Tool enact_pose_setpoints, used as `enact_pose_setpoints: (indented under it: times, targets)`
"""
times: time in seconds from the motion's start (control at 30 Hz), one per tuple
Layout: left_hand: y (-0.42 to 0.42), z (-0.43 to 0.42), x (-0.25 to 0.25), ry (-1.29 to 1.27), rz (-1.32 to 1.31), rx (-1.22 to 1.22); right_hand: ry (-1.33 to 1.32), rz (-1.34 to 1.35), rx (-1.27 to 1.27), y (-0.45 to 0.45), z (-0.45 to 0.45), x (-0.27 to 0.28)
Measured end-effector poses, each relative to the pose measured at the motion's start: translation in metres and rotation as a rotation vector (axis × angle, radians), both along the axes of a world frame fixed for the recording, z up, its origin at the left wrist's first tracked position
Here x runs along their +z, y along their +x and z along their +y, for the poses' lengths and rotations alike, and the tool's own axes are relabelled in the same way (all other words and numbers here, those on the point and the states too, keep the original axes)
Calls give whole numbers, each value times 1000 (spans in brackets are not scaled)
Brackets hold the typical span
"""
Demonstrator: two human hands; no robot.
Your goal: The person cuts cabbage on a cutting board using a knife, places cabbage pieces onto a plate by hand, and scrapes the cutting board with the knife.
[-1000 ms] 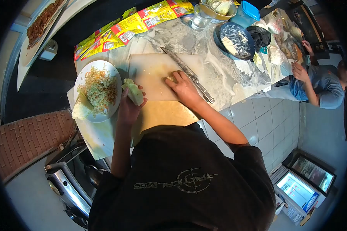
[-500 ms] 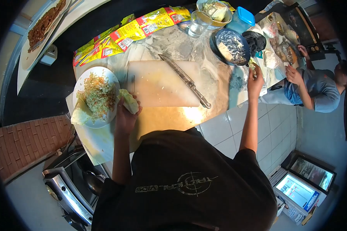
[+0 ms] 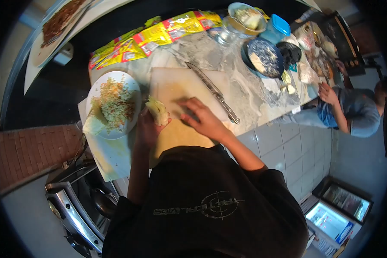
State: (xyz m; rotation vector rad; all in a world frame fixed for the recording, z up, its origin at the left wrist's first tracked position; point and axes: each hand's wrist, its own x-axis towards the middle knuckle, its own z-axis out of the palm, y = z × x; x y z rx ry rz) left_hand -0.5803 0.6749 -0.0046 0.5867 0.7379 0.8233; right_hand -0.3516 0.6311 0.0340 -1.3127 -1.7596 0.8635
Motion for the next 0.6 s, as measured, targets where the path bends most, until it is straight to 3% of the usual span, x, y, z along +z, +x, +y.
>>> enact_pose_setpoints:
  times: [0.07, 0.13, 0.17, 0.27, 0.33, 0.37, 0.43, 0.5, 0.6]
  targets:
    - [-16, 1, -1, 127, 105, -11, -109, 15, 89, -19, 1, -2]
    - [-31, 1, -4, -124, -59, 154, -142, 47, 138, -29, 3, -7]
    - [-36, 1, 3, -115, -64, 184, -191, 80, 156, -31, 3, -7]
    - [-57, 3, 24, -30, 143, 353, -227, 123, 184, -33, 8, -2]
    - [-73, 6, 24, 9, 514, 567, -246, 133, 132, -35, 13, -6]
    - [-85, 12, 28, 5, 522, 611, -243, 137, 177, -34, 17, -10]
    - [-111, 22, 38, 44, 698, 441, -222, 101, 109, -29, 19, -17]
    - [-128, 35, 34, 69, 711, 479, -217, 80, 124, -29, 27, -21]
    - [-139, 42, 27, 464, 992, 477, -253, 61, 127, -36, 25, -19]
